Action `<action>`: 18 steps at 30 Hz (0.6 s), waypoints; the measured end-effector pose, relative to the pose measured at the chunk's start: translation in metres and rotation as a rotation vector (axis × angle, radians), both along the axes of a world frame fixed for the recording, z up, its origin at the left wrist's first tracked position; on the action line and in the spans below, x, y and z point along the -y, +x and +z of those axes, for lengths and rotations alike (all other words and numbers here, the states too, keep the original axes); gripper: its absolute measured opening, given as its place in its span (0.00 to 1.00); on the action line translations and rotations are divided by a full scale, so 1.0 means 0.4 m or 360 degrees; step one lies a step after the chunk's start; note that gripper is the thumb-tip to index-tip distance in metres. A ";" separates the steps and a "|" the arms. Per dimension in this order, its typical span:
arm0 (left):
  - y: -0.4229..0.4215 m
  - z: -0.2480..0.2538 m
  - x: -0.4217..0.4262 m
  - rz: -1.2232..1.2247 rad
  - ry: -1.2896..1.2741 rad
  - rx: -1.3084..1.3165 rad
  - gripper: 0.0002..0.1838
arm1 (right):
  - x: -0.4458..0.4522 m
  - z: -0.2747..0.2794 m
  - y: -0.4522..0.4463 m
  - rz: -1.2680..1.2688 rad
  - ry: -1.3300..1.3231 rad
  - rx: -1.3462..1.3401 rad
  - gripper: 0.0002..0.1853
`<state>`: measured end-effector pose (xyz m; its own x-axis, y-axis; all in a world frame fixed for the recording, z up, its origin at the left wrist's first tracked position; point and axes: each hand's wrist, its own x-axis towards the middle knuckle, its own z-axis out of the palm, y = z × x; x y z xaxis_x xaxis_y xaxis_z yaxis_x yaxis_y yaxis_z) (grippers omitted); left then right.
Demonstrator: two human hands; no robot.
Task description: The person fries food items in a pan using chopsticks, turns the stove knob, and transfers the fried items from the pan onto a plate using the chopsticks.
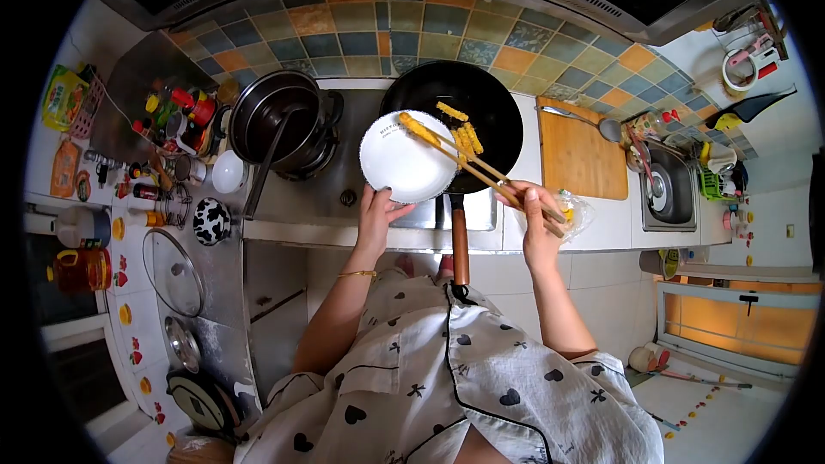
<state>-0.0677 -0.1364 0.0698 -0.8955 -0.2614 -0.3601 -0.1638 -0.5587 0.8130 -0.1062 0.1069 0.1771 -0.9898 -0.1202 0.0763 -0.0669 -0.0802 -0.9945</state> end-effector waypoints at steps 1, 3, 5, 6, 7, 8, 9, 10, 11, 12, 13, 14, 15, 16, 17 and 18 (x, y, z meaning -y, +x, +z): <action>0.000 0.003 -0.002 0.0012 0.0000 0.0000 0.23 | 0.002 -0.006 0.003 0.0014 -0.0003 0.0007 0.18; 0.004 0.010 -0.003 0.0009 -0.0012 0.0010 0.23 | 0.005 -0.027 0.005 0.0042 -0.0009 0.0020 0.18; 0.008 0.010 -0.005 0.0009 -0.0011 0.0018 0.23 | 0.008 -0.036 0.007 0.0062 0.0016 -0.0021 0.16; 0.010 0.010 -0.005 0.0011 -0.0003 0.0020 0.23 | 0.008 -0.039 0.007 0.0073 0.0057 -0.0045 0.16; 0.012 0.009 -0.006 0.0014 0.0005 0.0022 0.23 | 0.008 -0.040 0.007 0.0086 0.0098 -0.0070 0.16; 0.014 0.007 -0.006 0.0015 0.0012 0.0004 0.23 | 0.009 -0.040 0.006 0.0085 0.0110 -0.0068 0.15; 0.017 0.005 -0.007 0.0016 0.0019 -0.0014 0.23 | 0.011 -0.039 0.006 0.0084 0.0122 -0.0067 0.15; 0.019 0.004 -0.008 0.0018 0.0026 -0.0032 0.23 | 0.011 -0.039 0.005 0.0084 0.0135 -0.0065 0.15; 0.020 0.003 -0.007 0.0019 0.0027 -0.0026 0.23 | 0.011 -0.039 0.004 0.0086 0.0140 -0.0064 0.15; 0.020 0.002 -0.007 0.0019 0.0028 -0.0021 0.23 | 0.010 -0.038 0.003 0.0088 0.0144 -0.0063 0.15; 0.020 0.001 -0.006 0.0019 0.0028 -0.0016 0.23 | 0.008 -0.038 0.002 0.0090 0.0149 -0.0062 0.14; 0.021 -0.001 -0.006 0.0025 0.0023 -0.0013 0.23 | 0.005 -0.037 0.001 0.0084 0.0135 -0.0079 0.15; 0.022 -0.002 -0.006 0.0032 0.0017 -0.0010 0.23 | 0.001 -0.036 0.000 0.0077 0.0121 -0.0096 0.15; 0.023 -0.002 -0.006 0.0038 0.0011 -0.0007 0.23 | -0.003 -0.034 -0.002 0.0071 0.0106 -0.0113 0.15; 0.024 0.000 -0.005 0.0049 0.0001 0.0019 0.23 | -0.009 -0.029 -0.006 0.0042 0.0075 -0.0137 0.15; 0.026 0.005 -0.004 0.0061 -0.0009 0.0046 0.23 | -0.017 -0.022 -0.012 0.0013 0.0043 -0.0161 0.15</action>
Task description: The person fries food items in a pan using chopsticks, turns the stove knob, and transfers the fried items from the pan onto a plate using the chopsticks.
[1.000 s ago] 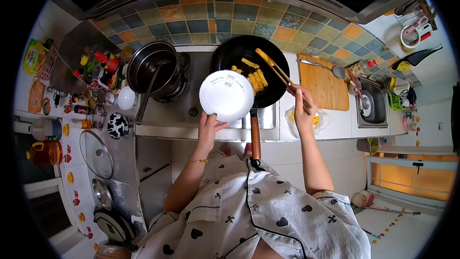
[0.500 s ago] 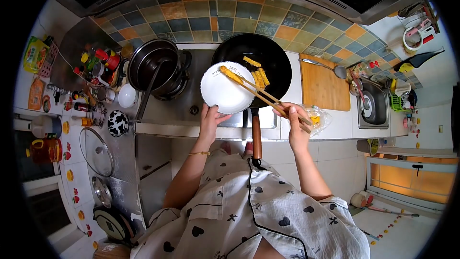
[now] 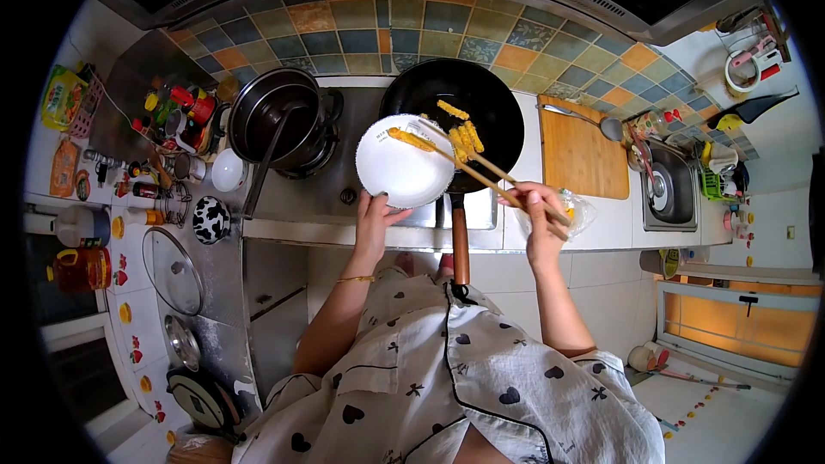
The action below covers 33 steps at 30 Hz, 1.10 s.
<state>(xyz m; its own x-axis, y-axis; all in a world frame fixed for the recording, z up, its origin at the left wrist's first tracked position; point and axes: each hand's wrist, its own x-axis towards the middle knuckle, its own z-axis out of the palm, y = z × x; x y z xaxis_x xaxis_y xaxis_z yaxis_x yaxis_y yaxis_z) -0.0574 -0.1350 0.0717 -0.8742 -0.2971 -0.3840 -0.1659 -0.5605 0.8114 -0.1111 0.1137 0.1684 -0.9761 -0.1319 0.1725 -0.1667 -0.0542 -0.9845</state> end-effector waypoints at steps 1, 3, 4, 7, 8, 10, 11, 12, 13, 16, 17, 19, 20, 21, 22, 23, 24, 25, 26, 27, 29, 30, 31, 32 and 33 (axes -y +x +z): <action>0.002 0.002 0.002 0.0011 -0.0010 0.0027 0.23 | -0.008 0.004 -0.008 -0.0027 -0.0033 -0.0024 0.15; 0.012 -0.012 0.006 0.0023 -0.0012 0.0003 0.23 | -0.021 -0.006 -0.040 -0.0142 -0.0067 -0.0033 0.16; 0.017 -0.017 0.008 0.0029 -0.0014 -0.0009 0.23 | -0.025 -0.019 -0.065 -0.0182 -0.0049 -0.0042 0.16; 0.032 -0.024 0.014 0.0054 -0.0016 0.0005 0.24 | -0.027 -0.103 -0.149 -0.0210 0.0079 -0.0004 0.15; 0.039 -0.024 0.015 0.0052 -0.0010 0.0001 0.24 | -0.021 -0.127 -0.171 -0.0191 0.0107 0.0032 0.14; 0.052 -0.021 0.017 0.0049 0.0002 -0.0008 0.24 | -0.005 -0.174 -0.212 -0.0146 0.0153 0.0040 0.13; 0.058 -0.021 0.018 0.0062 -0.0002 0.0014 0.24 | 0.000 -0.194 -0.229 -0.0127 0.0166 0.0051 0.13; 0.063 -0.022 0.019 0.0073 -0.0007 0.0037 0.24 | 0.008 -0.206 -0.243 -0.0107 0.0177 0.0064 0.13; 0.068 -0.022 0.019 0.0085 -0.0012 0.0059 0.24 | 0.015 -0.221 -0.258 -0.0088 0.0189 0.0076 0.13; 0.078 -0.010 0.013 0.0131 -0.0016 0.0057 0.24 | 0.028 -0.270 -0.297 -0.0119 0.0265 0.0019 0.12; 0.081 -0.005 0.012 0.0133 -0.0015 0.0047 0.24 | 0.029 -0.283 -0.306 -0.0125 0.0286 0.0006 0.12; 0.088 0.000 0.012 0.0137 -0.0012 0.0029 0.24 | 0.032 -0.293 -0.313 -0.0139 0.0418 -0.0027 0.12; 0.092 -0.001 0.012 0.0146 -0.0006 0.0029 0.24 | 0.031 -0.298 -0.314 -0.0148 0.0485 -0.0043 0.12; 0.094 -0.004 0.012 0.0151 0.0000 0.0028 0.24 | 0.031 -0.290 -0.311 -0.0155 0.0534 -0.0056 0.12; 0.094 -0.006 0.013 0.0156 0.0006 0.0025 0.24 | 0.028 -0.281 -0.306 -0.0164 0.0582 -0.0071 0.12; 0.095 -0.005 0.012 0.0156 0.0002 0.0033 0.24 | 0.024 -0.271 -0.302 -0.0173 0.0631 -0.0085 0.12; 0.096 -0.003 0.012 0.0156 -0.0002 0.0040 0.24 | 0.021 -0.259 -0.298 -0.0185 0.0640 -0.0150 0.11; 0.096 -0.002 0.011 0.0157 -0.0005 0.0047 0.24 | 0.016 -0.246 -0.293 -0.0197 0.0649 -0.0214 0.11; 0.095 -0.002 0.011 0.0157 -0.0004 0.0046 0.24 | 0.011 -0.236 -0.288 -0.0210 0.0659 -0.0277 0.11; 0.095 -0.001 0.011 0.0154 -0.0002 0.0046 0.24 | 0.003 -0.229 -0.282 -0.0224 0.0690 -0.0360 0.11; 0.090 0.000 0.011 0.0145 0.0001 0.0037 0.24 | -0.007 -0.215 -0.275 -0.0253 0.0750 -0.0532 0.10; 0.088 0.003 0.010 0.0143 0.0001 0.0033 0.24 | -0.008 -0.203 -0.269 -0.0257 0.0748 -0.0602 0.08; 0.088 0.005 0.008 0.0141 0.0003 0.0029 0.24 | -0.016 -0.205 -0.271 -0.0251 0.0836 -0.0568 0.08; 0.088 0.006 0.006 0.0137 0.0003 0.0026 0.24 | -0.029 -0.210 -0.275 -0.0246 0.0924 -0.0532 0.08; 0.088 0.006 0.005 0.0133 0.0002 0.0024 0.23 | -0.036 -0.211 -0.276 -0.0240 0.1010 -0.0495 0.07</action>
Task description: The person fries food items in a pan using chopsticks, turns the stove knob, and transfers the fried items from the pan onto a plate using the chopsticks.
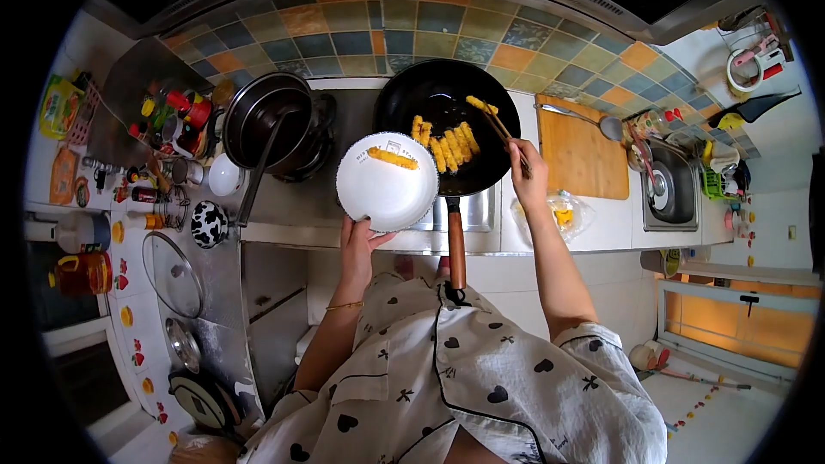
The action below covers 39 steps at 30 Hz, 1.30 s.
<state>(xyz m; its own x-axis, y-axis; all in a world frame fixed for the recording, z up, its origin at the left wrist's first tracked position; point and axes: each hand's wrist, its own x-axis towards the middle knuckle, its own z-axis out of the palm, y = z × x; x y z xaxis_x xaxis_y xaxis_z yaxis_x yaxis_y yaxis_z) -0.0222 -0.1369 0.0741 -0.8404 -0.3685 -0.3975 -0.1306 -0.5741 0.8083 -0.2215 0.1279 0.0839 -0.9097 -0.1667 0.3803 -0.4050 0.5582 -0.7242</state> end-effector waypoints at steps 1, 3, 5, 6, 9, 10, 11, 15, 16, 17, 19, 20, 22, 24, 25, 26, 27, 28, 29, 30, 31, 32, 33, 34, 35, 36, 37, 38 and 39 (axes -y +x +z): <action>0.000 0.000 -0.001 -0.0002 -0.0001 -0.0002 0.23 | -0.002 -0.004 0.002 0.0009 -0.0003 -0.0045 0.07; -0.003 0.005 -0.001 -0.0011 0.0003 0.0003 0.23 | 0.001 -0.003 0.005 0.0034 -0.0009 -0.0137 0.07; -0.003 0.008 -0.003 -0.0015 0.0006 0.0009 0.23 | 0.006 0.007 0.012 0.0061 0.0022 -0.0151 0.07; -0.003 0.009 -0.004 -0.0016 0.0007 0.0011 0.23 | 0.007 0.012 0.016 0.0073 0.0038 -0.0158 0.07; -0.003 0.007 -0.004 -0.0014 0.0021 0.0010 0.23 | -0.002 0.005 0.008 0.0007 0.0167 -0.0028 0.06; -0.004 0.006 -0.002 -0.0008 0.0026 0.0007 0.23 | 0.004 0.013 0.009 0.0060 0.0135 -0.0075 0.06; -0.004 0.007 -0.002 -0.0006 0.0017 0.0010 0.22 | 0.006 0.024 0.016 0.0113 0.0104 -0.0120 0.06; -0.004 0.009 -0.003 -0.0021 0.0010 0.0007 0.22 | 0.017 0.050 0.024 0.0185 0.0037 -0.0205 0.06; -0.005 0.009 -0.003 -0.0026 0.0013 0.0004 0.21 | 0.009 0.036 0.015 0.0133 0.0099 -0.0144 0.06; -0.006 0.009 -0.003 -0.0028 0.0010 0.0005 0.21 | -0.006 0.010 0.002 0.0082 0.0162 -0.0086 0.06; -0.006 0.009 -0.003 -0.0031 0.0005 0.0006 0.21 | -0.009 0.015 0.003 0.0040 0.0214 -0.0023 0.06; -0.007 0.007 -0.002 -0.0033 0.0004 0.0003 0.21 | -0.008 0.017 0.007 0.0089 0.0161 -0.0073 0.06; -0.006 0.003 -0.001 -0.0037 0.0001 0.0001 0.21 | 0.006 0.033 0.023 0.0186 0.0053 -0.0164 0.06; -0.007 0.008 -0.003 -0.0039 0.0005 -0.0002 0.21 | 0.001 0.020 0.022 0.0116 0.0089 -0.0111 0.06; -0.007 0.010 -0.003 -0.0040 0.0007 -0.0003 0.21 | -0.002 0.012 0.021 0.0081 0.0107 -0.0085 0.06; -0.006 0.006 -0.002 -0.0046 0.0004 -0.0010 0.21 | -0.007 0.006 0.020 0.0056 0.0134 -0.0039 0.06; -0.005 0.001 -0.001 -0.0052 0.0001 -0.0017 0.21 | -0.009 0.008 0.021 0.0032 0.0161 0.0008 0.06; -0.005 -0.002 0.001 -0.0057 -0.0003 -0.0025 0.22 | -0.009 0.009 0.021 0.0010 0.0188 0.0053 0.05; -0.006 -0.003 0.002 -0.0054 0.0001 -0.0015 0.22 | -0.007 0.010 0.024 0.0047 0.0141 -0.0007 0.05; -0.006 -0.003 0.002 -0.0053 0.0005 -0.0002 0.22 | 0.003 0.023 0.033 0.0083 0.0094 -0.0066 0.06; -0.006 -0.004 0.002 -0.0051 0.0009 0.0010 0.22 | 0.008 0.031 0.038 0.0119 0.0048 -0.0125 0.06; -0.006 -0.007 0.002 -0.0054 0.0013 0.0014 0.22 | 0.006 0.026 0.038 0.0095 0.0076 -0.0100 0.06; -0.007 -0.011 0.003 -0.0057 0.0018 0.0017 0.23 | 0.003 0.018 0.035 0.0071 0.0103 -0.0076 0.06; -0.008 -0.012 0.004 -0.0059 0.0021 0.0019 0.23 | 0.000 0.012 0.031 0.0048 0.0131 -0.0054 0.06; -0.008 -0.012 0.004 -0.0064 0.0024 0.0030 0.23 | -0.005 0.006 0.032 0.0046 0.0151 -0.0025 0.06; -0.008 -0.008 0.004 -0.0069 0.0027 0.0039 0.23 | -0.007 0.007 0.034 0.0044 0.0172 0.0003 0.06; -0.012 -0.005 0.005 -0.0070 0.0028 0.0045 0.23 | -0.006 0.009 0.031 0.0046 0.0191 0.0026 0.06; -0.012 -0.005 0.005 -0.0068 0.0028 0.0030 0.23 | -0.004 0.009 0.033 0.0070 0.0158 -0.0039 0.06; -0.012 -0.006 0.004 -0.0068 0.0029 0.0016 0.23 | 0.004 0.019 0.038 0.0092 0.0125 -0.0104 0.06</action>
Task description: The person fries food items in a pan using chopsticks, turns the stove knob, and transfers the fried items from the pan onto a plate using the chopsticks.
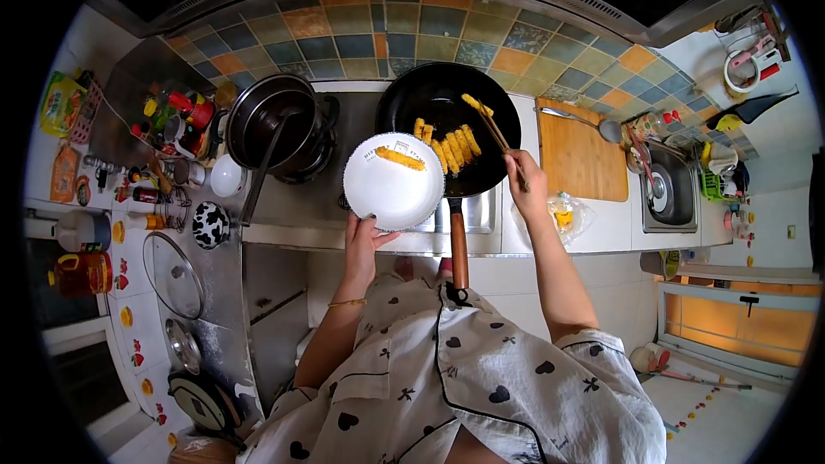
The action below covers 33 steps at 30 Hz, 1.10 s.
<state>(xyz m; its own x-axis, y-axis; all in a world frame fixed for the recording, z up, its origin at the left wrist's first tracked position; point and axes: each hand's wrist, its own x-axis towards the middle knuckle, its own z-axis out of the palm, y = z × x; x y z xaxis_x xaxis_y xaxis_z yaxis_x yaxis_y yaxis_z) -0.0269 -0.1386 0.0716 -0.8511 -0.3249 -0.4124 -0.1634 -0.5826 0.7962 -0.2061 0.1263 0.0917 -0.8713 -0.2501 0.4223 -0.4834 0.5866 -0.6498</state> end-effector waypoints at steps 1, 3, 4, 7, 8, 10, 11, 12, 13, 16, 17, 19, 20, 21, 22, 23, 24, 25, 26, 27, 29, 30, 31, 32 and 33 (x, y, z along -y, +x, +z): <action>0.001 -0.001 -0.002 -0.0002 0.0002 -0.0013 0.23 | 0.003 0.006 0.005 0.0024 -0.0033 -0.0062 0.06; 0.003 0.000 -0.003 -0.0001 0.0010 -0.0020 0.23 | -0.007 -0.008 0.000 -0.0063 0.0007 0.0030 0.07; 0.002 0.000 -0.003 0.0002 0.0013 -0.0025 0.23 | -0.012 -0.013 -0.003 -0.0103 0.0025 0.0075 0.07; 0.001 0.003 -0.001 -0.0012 0.0014 -0.0019 0.23 | -0.018 -0.009 0.003 -0.0079 -0.0007 0.0032 0.07; 0.001 0.003 -0.001 -0.0016 0.0012 -0.0030 0.23 | -0.018 -0.007 0.006 -0.0091 -0.0031 0.0012 0.07; 0.001 0.003 -0.001 -0.0029 0.0009 -0.0048 0.23 | -0.018 -0.006 0.013 -0.0120 -0.0078 -0.0025 0.07; 0.000 0.004 -0.001 -0.0032 0.0011 -0.0053 0.23 | -0.025 -0.012 0.013 -0.0134 -0.0053 0.0005 0.07; -0.001 0.006 -0.002 -0.0034 0.0012 -0.0057 0.23 | -0.031 -0.015 0.012 -0.0147 -0.0028 0.0035 0.07; -0.002 0.009 -0.002 -0.0035 0.0012 -0.0062 0.23 | -0.035 -0.018 0.012 -0.0159 -0.0003 0.0065 0.08; -0.002 0.015 -0.001 -0.0039 0.0011 -0.0050 0.23 | -0.025 0.023 0.038 -0.0139 -0.0242 0.0139 0.09; -0.004 0.015 0.000 -0.0051 0.0015 -0.0054 0.23 | -0.016 0.050 0.052 -0.0127 -0.0326 0.0148 0.09; -0.006 0.017 0.004 -0.0076 0.0024 -0.0062 0.23 | 0.002 0.114 0.086 -0.0104 -0.0494 0.0166 0.11; -0.010 0.014 0.004 -0.0073 0.0022 -0.0074 0.23 | 0.001 0.139 0.101 -0.0072 -0.0516 0.0159 0.12; -0.014 0.009 0.004 -0.0068 0.0020 -0.0087 0.23 | 0.002 0.163 0.118 -0.0031 -0.0628 0.0189 0.12; -0.017 0.006 0.005 -0.0064 0.0018 -0.0099 0.23 | 0.008 0.186 0.139 0.0011 -0.0740 0.0220 0.13; -0.019 0.007 0.005 -0.0054 0.0011 -0.0095 0.23 | 0.012 0.207 0.159 0.0053 -0.0852 0.0252 0.13; -0.021 0.009 0.004 -0.0045 0.0003 -0.0091 0.23 | 0.013 0.224 0.179 0.0127 -0.0908 0.0290 0.14; -0.024 0.011 0.004 -0.0037 -0.0004 -0.0086 0.23 | 0.017 0.243 0.201 0.0150 -0.0947 0.0345 0.15; -0.028 0.016 0.004 -0.0028 -0.0005 -0.0084 0.23 | 0.022 0.261 0.223 0.0171 -0.0986 0.0400 0.15; -0.033 0.024 0.005 -0.0020 -0.0005 -0.0083 0.23 | 0.026 0.275 0.243 0.0192 -0.1024 0.0454 0.16; -0.036 0.035 0.006 -0.0002 -0.0015 -0.0083 0.23 | 0.033 0.290 0.274 0.0246 -0.1013 0.0530 0.16; -0.036 0.038 0.007 0.0008 -0.0025 -0.0084 0.23 | 0.038 0.294 0.286 0.0281 -0.1027 0.0572 0.16; -0.036 0.042 0.007 0.0017 -0.0035 -0.0085 0.23 | 0.043 0.296 0.297 0.0316 -0.1042 0.0614 0.16; -0.035 0.045 0.006 0.0026 -0.0039 -0.0091 0.23 | 0.046 0.295 0.306 0.0317 -0.1013 0.0664 0.16; -0.035 0.048 0.006 0.0035 -0.0044 -0.0097 0.23 | 0.050 0.290 0.310 0.0318 -0.1024 0.0691 0.16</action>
<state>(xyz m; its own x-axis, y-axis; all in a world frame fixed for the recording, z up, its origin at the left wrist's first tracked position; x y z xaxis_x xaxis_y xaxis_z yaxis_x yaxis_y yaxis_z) -0.0408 -0.1409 0.0906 -0.8669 -0.3546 -0.3504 -0.1012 -0.5630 0.8202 -0.0820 0.1064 0.2077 -0.9553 -0.2415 0.1703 -0.1660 -0.0380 -0.9854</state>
